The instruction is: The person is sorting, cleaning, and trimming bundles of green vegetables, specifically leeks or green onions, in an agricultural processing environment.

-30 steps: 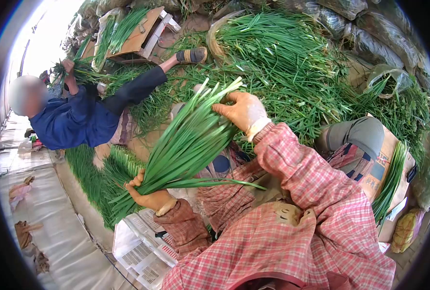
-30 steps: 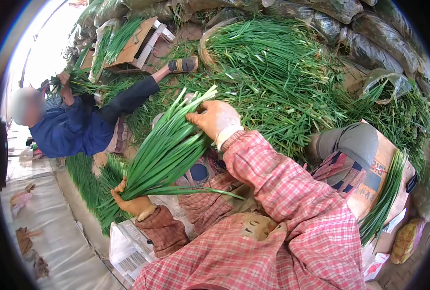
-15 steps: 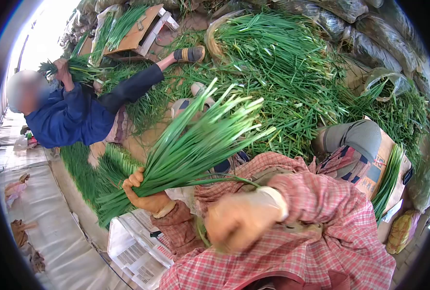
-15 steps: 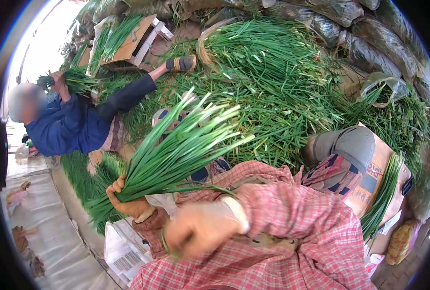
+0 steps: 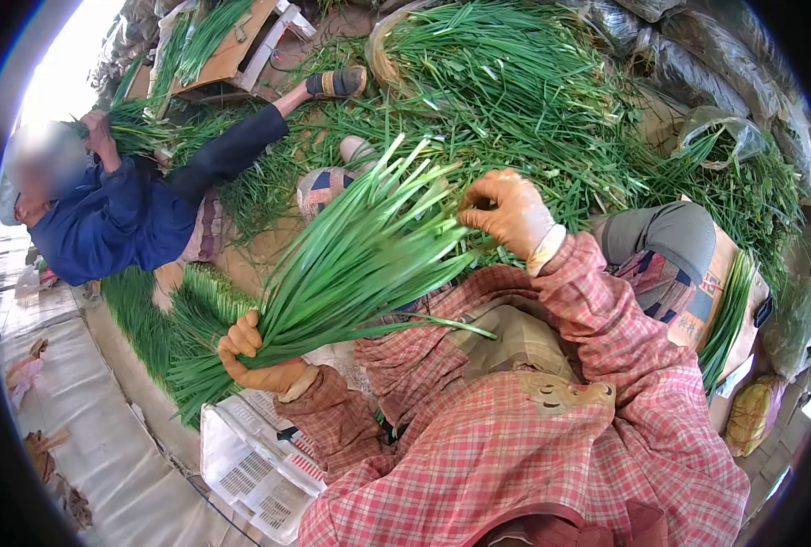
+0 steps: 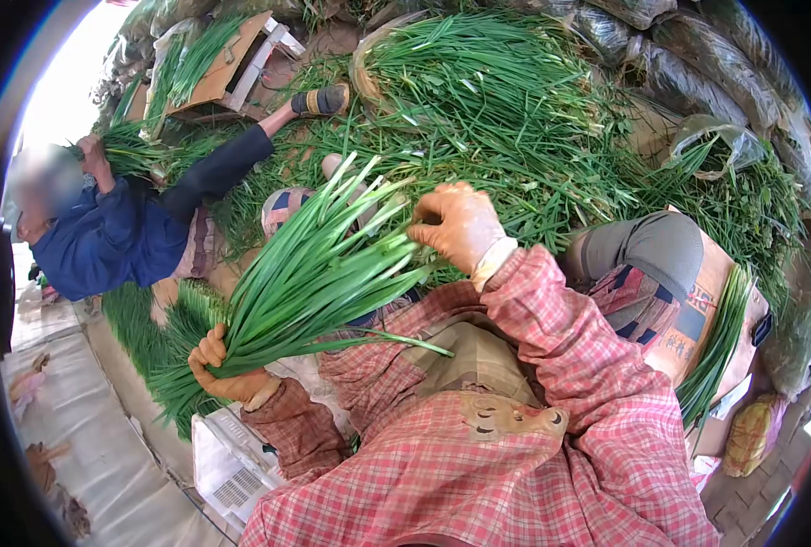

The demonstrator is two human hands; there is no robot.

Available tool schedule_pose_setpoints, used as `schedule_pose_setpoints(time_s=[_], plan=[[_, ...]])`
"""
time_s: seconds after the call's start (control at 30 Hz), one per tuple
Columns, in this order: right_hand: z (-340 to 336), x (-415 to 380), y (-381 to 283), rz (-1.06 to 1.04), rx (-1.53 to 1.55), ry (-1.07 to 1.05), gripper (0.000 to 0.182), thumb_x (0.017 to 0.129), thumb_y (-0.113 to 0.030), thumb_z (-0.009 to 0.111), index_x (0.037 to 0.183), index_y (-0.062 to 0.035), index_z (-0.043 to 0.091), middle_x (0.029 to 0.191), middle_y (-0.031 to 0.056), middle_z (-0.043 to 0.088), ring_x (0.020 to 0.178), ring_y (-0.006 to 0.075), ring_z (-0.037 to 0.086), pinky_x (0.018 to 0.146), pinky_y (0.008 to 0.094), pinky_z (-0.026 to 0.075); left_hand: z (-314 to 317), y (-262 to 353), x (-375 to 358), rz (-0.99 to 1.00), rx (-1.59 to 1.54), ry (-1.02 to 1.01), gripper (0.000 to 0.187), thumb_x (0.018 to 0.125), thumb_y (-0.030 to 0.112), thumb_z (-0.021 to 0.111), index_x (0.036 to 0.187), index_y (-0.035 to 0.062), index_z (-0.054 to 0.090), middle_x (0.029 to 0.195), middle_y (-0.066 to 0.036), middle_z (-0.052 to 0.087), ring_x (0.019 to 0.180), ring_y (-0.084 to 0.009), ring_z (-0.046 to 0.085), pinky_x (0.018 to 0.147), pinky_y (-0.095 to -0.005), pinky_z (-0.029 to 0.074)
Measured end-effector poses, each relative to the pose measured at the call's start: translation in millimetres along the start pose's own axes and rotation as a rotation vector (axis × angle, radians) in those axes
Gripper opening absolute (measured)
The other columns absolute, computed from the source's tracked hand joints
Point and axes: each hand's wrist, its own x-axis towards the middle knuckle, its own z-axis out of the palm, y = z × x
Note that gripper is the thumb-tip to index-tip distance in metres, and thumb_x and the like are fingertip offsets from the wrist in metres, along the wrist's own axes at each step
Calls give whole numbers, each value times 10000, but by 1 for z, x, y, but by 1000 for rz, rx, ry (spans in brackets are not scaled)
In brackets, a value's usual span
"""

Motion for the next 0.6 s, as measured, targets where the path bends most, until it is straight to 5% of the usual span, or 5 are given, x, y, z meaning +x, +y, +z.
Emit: schedule_pose_setpoints(time_s=[0.13,0.27,0.4,0.47,0.6], plan=[[5,-19,-4,-172,-42,149,138,709,-152,635,807,-73,580,750,103,566,692,281,551,635,364,444,-3,1,0,-37,-33,-52,330,875,180,467,600,173,283,535,47,264,528,-98,266,695,-278,330],[-15,-22,24,159,259,506,92,790,-91,614,841,-45,552,735,70,535,647,163,522,589,269,435,-1,-2,-1,-55,-81,-70,325,854,149,474,589,165,286,530,42,251,525,-101,267,682,-280,320],[-58,-22,109,339,-496,322,165,719,-108,627,878,-104,579,846,90,583,812,291,563,689,393,448,-4,-2,2,-73,-150,-85,326,827,115,483,574,156,282,540,35,247,532,-112,280,695,-292,338],[-55,-8,80,98,-635,335,249,696,-106,644,940,-122,593,870,94,579,873,291,542,766,396,430,-6,-3,3,-68,-148,-86,324,829,115,488,576,153,289,539,34,256,533,-113,287,694,-295,339],[-14,31,-39,-345,-117,214,318,666,-78,667,973,-141,612,905,59,570,861,269,514,772,350,419,-1,-4,1,-65,-148,-60,321,831,117,497,579,155,303,541,34,269,535,-111,296,693,-294,337]])
